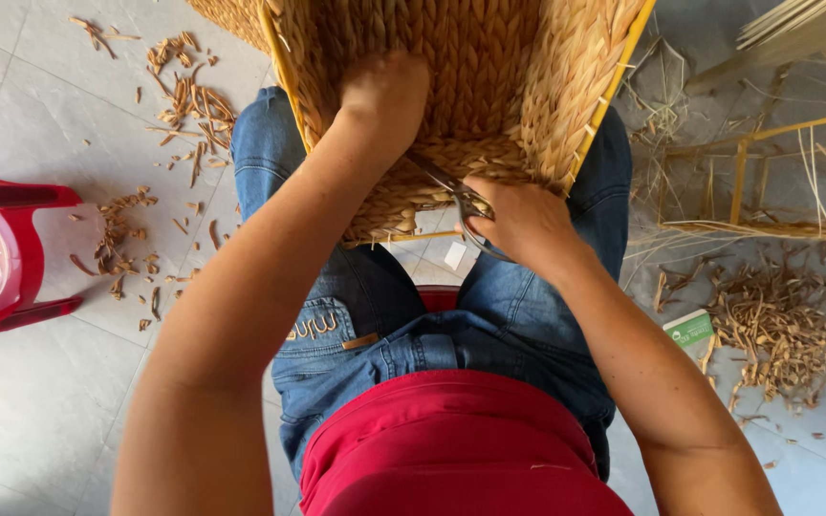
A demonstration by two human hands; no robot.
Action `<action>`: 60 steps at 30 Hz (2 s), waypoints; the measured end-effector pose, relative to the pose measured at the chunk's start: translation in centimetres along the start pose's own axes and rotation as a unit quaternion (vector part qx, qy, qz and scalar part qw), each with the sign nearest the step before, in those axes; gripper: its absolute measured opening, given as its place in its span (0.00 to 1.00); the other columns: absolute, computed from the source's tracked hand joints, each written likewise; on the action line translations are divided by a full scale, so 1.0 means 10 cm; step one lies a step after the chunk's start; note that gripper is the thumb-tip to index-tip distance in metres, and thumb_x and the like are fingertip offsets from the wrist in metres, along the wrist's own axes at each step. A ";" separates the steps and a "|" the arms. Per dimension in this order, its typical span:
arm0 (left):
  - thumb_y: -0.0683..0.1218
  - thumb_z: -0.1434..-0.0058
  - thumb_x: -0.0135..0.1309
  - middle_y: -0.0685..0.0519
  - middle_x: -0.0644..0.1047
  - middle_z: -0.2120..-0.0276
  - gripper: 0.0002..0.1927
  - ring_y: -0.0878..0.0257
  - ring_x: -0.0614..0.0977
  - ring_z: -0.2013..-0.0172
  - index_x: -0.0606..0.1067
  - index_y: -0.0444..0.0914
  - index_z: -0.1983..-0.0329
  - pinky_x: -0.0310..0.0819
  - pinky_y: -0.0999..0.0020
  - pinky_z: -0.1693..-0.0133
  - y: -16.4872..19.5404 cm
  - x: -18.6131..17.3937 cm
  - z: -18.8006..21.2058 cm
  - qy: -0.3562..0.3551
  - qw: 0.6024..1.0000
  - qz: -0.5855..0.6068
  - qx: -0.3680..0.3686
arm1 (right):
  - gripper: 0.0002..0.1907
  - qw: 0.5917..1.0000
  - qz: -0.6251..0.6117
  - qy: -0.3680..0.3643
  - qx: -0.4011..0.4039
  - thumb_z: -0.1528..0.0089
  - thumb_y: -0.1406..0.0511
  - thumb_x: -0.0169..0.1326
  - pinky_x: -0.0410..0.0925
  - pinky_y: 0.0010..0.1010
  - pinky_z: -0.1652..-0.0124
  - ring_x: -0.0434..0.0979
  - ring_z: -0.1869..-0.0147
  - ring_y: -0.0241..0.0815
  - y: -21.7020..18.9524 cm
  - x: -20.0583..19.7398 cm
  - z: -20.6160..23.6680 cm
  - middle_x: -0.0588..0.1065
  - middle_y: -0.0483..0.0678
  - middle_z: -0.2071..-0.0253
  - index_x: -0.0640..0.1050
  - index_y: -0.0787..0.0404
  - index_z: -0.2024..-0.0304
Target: The person sits on a chair with a woven water-hyacinth basket on their lap and uses scissors to trim loose straw ends from the basket's rim and interior. They rotate the basket to reach different sides, pluck loose fibers by hand, and drop clippings onto the floor beside them.
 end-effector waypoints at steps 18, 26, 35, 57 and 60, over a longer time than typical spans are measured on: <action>0.43 0.40 0.53 0.44 0.81 0.55 0.11 0.46 0.83 0.53 0.83 0.39 0.58 0.80 0.52 0.57 0.03 0.54 0.41 -0.235 0.966 -0.095 0.048 | 0.42 0.998 -0.034 -0.027 -0.048 0.51 0.41 0.66 0.71 0.49 0.64 0.82 0.61 0.56 -0.27 -0.03 0.15 0.81 0.51 0.69 0.75 0.46 0.38; 0.44 0.39 0.53 0.44 0.81 0.53 0.12 0.46 0.83 0.52 0.83 0.39 0.56 0.79 0.51 0.56 -0.04 0.55 0.36 -0.240 0.965 -0.099 0.045 | 0.39 0.998 -0.018 -0.035 -0.054 0.48 0.42 0.63 0.72 0.50 0.64 0.82 0.62 0.55 -0.38 0.01 0.05 0.80 0.51 0.71 0.74 0.44 0.37; 0.46 0.37 0.52 0.45 0.81 0.51 0.14 0.46 0.83 0.51 0.83 0.40 0.53 0.79 0.51 0.55 -0.08 0.60 0.35 -0.242 0.964 -0.102 0.046 | 0.32 0.997 -0.015 -0.036 -0.059 0.44 0.46 0.61 0.72 0.50 0.60 0.82 0.59 0.58 -0.44 0.18 -0.09 0.81 0.54 0.67 0.76 0.44 0.38; 0.43 0.39 0.52 0.44 0.81 0.51 0.14 0.45 0.83 0.50 0.83 0.39 0.52 0.79 0.50 0.53 -0.11 0.50 0.41 -0.217 0.971 -0.083 0.050 | 0.25 0.996 -0.027 -0.022 -0.086 0.41 0.51 0.58 0.71 0.51 0.57 0.81 0.57 0.60 -0.53 0.31 -0.07 0.81 0.58 0.62 0.78 0.46 0.41; 0.43 0.36 0.51 0.41 0.81 0.53 0.13 0.43 0.83 0.52 0.83 0.37 0.55 0.79 0.50 0.55 -0.08 0.28 0.31 -0.107 0.990 -0.071 0.059 | 0.26 0.994 -0.020 -0.014 -0.108 0.40 0.50 0.58 0.71 0.51 0.57 0.81 0.57 0.59 -0.56 0.26 -0.03 0.81 0.57 0.62 0.78 0.47 0.40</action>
Point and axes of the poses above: each hand's wrist, its own z-axis away from the middle knuckle, its own x-axis out of the palm, y = z × x, the point moved 4 cm from there along -z, towards the middle knuckle
